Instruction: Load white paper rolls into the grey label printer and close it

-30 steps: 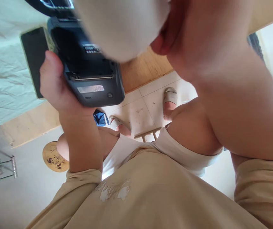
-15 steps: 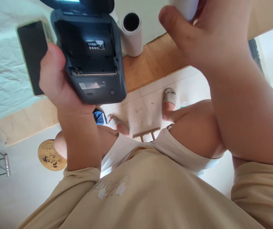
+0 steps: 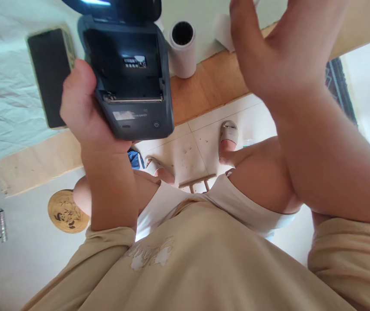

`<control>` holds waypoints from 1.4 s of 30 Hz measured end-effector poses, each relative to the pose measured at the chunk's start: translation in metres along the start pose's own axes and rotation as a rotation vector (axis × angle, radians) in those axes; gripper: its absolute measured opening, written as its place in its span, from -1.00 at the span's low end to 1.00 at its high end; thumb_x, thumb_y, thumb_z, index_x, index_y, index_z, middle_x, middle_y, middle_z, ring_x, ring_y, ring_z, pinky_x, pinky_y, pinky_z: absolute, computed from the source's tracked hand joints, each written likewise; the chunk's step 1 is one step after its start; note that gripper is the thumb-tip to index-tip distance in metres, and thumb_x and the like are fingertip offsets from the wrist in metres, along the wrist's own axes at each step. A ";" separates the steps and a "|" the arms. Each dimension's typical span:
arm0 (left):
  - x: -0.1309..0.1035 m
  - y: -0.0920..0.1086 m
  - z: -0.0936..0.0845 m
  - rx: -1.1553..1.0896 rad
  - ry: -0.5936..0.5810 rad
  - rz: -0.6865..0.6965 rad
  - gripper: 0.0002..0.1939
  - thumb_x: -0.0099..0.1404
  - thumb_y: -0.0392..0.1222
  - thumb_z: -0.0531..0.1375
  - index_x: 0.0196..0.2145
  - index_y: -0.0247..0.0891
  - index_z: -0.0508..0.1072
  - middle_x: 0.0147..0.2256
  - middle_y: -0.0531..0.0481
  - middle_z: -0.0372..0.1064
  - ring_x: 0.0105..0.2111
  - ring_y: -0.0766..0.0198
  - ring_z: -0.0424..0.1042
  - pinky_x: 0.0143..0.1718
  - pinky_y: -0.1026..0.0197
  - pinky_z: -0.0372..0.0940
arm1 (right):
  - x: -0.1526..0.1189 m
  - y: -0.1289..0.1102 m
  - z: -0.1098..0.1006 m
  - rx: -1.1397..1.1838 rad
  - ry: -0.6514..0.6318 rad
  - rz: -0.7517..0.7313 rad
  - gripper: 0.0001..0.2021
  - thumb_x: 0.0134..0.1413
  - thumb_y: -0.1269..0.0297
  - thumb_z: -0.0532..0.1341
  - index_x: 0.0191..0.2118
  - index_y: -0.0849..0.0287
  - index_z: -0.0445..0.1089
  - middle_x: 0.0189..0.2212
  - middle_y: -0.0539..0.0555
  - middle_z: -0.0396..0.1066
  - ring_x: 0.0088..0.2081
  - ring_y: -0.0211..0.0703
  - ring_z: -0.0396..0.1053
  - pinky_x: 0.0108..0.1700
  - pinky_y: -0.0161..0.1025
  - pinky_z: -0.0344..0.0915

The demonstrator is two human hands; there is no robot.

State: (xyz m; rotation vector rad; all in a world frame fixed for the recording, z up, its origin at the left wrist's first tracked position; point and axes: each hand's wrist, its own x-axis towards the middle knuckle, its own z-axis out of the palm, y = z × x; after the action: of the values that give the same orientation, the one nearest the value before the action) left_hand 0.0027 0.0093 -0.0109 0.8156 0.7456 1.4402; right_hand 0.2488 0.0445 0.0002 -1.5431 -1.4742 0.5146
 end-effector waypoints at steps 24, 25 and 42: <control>0.000 -0.001 -0.002 0.007 0.032 0.024 -0.71 0.21 0.00 0.10 -0.40 -0.31 0.39 -0.38 -0.07 0.33 -0.16 0.18 0.46 -0.39 0.28 0.29 | -0.016 -0.051 0.047 0.031 -0.362 -0.071 -0.54 -0.04 0.38 -0.08 0.06 0.18 0.07 -0.21 -0.03 0.21 -0.32 -0.59 0.18 -0.28 -0.47 0.28; 0.000 -0.001 -0.003 0.009 0.030 0.021 -0.71 0.21 0.00 0.10 -0.40 -0.31 0.38 -0.38 -0.06 0.32 -0.16 0.18 0.46 -0.39 0.28 0.29 | -0.017 -0.054 0.046 0.177 -0.396 0.021 -0.57 -0.04 0.37 -0.10 0.02 0.20 0.07 -0.28 -0.03 0.18 -0.37 -0.59 0.17 -0.39 -0.47 0.24; -0.001 0.000 0.003 -0.004 -0.001 0.056 -0.74 0.27 -0.09 0.04 -0.38 -0.38 0.29 -0.42 0.02 0.31 -0.13 0.25 0.49 0.11 0.03 0.33 | -0.015 -0.067 0.044 0.490 -0.494 0.322 -0.59 0.02 0.31 -0.01 0.04 0.21 0.04 -0.30 -0.08 0.17 -0.35 -0.56 0.30 -0.41 -0.47 0.28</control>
State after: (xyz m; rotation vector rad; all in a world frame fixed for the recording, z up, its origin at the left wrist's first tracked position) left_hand 0.0051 0.0084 -0.0096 0.8394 0.7245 1.4904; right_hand 0.1727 0.0356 0.0283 -1.3054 -1.3083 1.4162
